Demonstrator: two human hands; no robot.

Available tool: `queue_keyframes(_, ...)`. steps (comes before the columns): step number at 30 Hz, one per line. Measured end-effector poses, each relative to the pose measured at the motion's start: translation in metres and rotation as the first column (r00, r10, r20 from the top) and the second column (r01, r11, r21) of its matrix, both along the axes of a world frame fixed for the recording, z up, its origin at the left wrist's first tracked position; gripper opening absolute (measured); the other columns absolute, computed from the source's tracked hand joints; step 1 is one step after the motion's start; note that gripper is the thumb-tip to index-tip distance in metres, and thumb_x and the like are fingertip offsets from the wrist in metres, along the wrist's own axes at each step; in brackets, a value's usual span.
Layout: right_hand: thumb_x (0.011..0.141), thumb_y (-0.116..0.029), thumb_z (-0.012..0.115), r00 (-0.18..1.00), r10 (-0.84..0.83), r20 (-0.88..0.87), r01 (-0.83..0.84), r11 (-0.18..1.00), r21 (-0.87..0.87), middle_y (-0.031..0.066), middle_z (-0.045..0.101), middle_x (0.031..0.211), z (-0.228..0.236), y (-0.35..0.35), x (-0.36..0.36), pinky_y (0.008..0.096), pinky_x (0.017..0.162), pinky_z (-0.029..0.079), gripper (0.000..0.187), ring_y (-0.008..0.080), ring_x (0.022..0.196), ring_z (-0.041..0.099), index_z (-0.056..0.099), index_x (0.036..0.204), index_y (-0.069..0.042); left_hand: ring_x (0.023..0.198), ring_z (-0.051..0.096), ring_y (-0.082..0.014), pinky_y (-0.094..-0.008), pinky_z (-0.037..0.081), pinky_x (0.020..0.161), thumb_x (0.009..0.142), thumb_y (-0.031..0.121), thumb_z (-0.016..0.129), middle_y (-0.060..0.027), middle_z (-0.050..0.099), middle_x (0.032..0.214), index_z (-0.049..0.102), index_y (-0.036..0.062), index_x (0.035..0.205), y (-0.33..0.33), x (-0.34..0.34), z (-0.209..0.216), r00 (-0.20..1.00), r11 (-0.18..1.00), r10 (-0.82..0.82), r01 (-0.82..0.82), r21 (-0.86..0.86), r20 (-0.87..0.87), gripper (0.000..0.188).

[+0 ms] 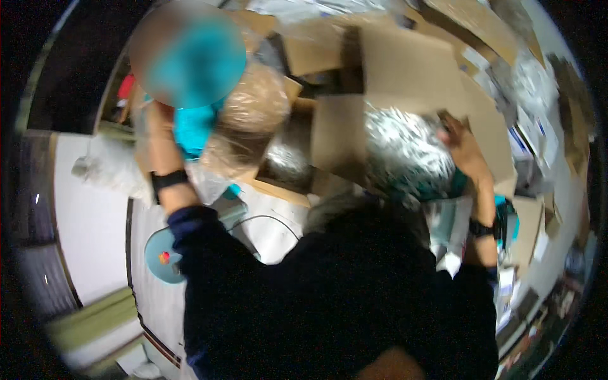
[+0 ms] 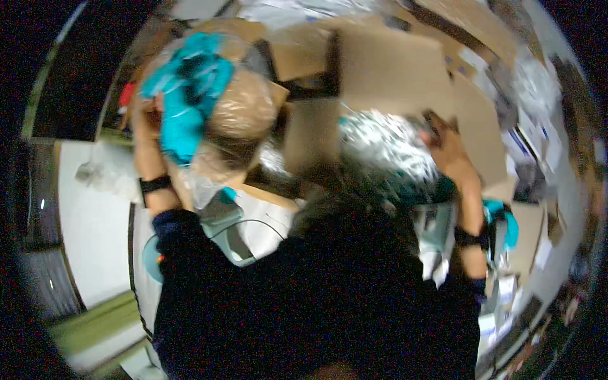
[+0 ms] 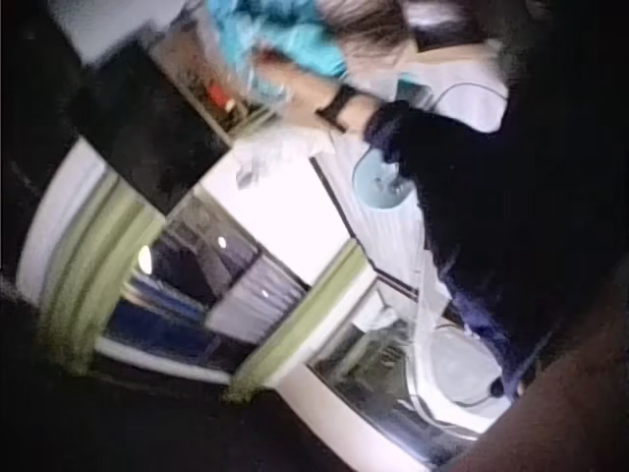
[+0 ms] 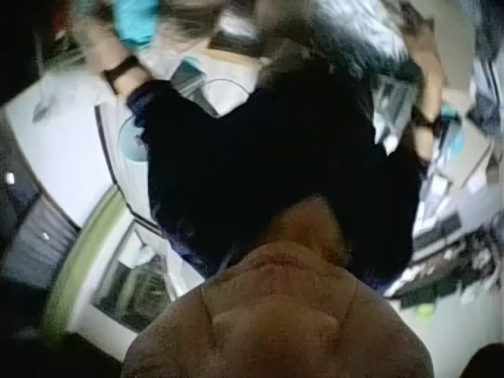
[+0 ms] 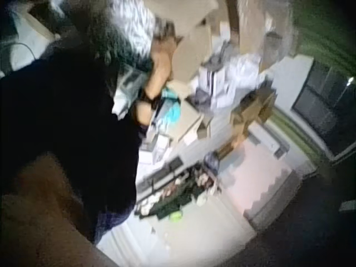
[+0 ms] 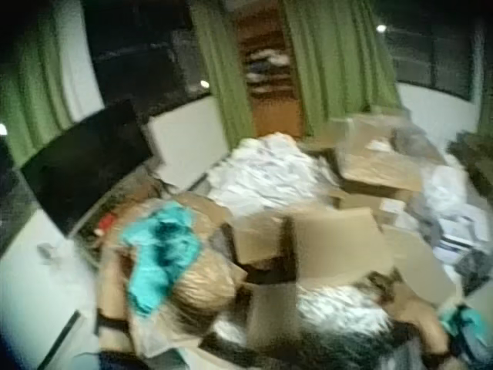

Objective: Checking and packing face masks into a shipping box.

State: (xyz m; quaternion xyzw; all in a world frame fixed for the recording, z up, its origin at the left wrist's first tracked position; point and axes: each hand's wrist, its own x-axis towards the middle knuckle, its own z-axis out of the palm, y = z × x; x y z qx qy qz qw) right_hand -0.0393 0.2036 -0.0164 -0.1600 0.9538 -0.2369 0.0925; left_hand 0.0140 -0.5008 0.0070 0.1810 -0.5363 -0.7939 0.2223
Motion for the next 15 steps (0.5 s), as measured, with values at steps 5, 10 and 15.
queue_keyframes(5, 0.086, -0.059, 0.054, 0.944, -0.177, 0.279, 0.144, 0.98, 0.134, 0.0283, 0.056, 0.122, 0.005, -0.01, -0.011, 0.0451, 0.098, 0.04, 0.077, 0.041, 0.118, 0.052, 0.037, 0.143, -0.01, 0.089, 0.062, -0.0151, -0.0253, 0.047, 0.073, 0.093, 0.027, 0.056, -0.0087, 0.063, 0.117, 0.054, -0.0009, 0.125, 0.115, -0.045, 0.009, 0.963, 0.963, -0.088, 0.148, -0.225, 0.255, 0.042)
queue_keyframes(10, 0.072, -0.045, 0.075, 0.964, 0.182, 0.194, -0.231, 0.935, 0.27, 0.0268, 0.051, 0.128, -0.021, -0.013, -0.006, 0.0376, 0.103, 0.038, 0.091, 0.0352, 0.122, 0.049, 0.035, 0.14, 0.002, 0.085, 0.064, -0.0146, -0.0261, 0.05, 0.069, 0.083, 0.0, 0.054, -0.006, 0.067, 0.106, 0.061, 0.0046, 0.116, 0.304, -0.053, 0.019, 0.751, 0.467, -0.619, 0.586, -0.662, 0.229, 0.033)
queue_keyframes(15, 0.074, -0.019, 0.074, 0.955, 0.145, 0.258, -0.109, 0.983, -0.149, 0.0094, 0.067, 0.075, -0.03, -0.015, -0.027, 0.0342, 0.065, 0.05, 0.034, 0.0227, 0.065, 0.058, 0.067, 0.102, -0.002, 0.079, 0.067, -0.0204, -0.0298, 0.052, 0.072, 0.081, 0.005, 0.064, -0.0143, 0.069, 0.09, 0.065, -0.0009, 0.099, 0.424, -0.04, 0.027, 0.326, 0.0, -0.908, 0.63, -0.776, 0.264, 0.019)
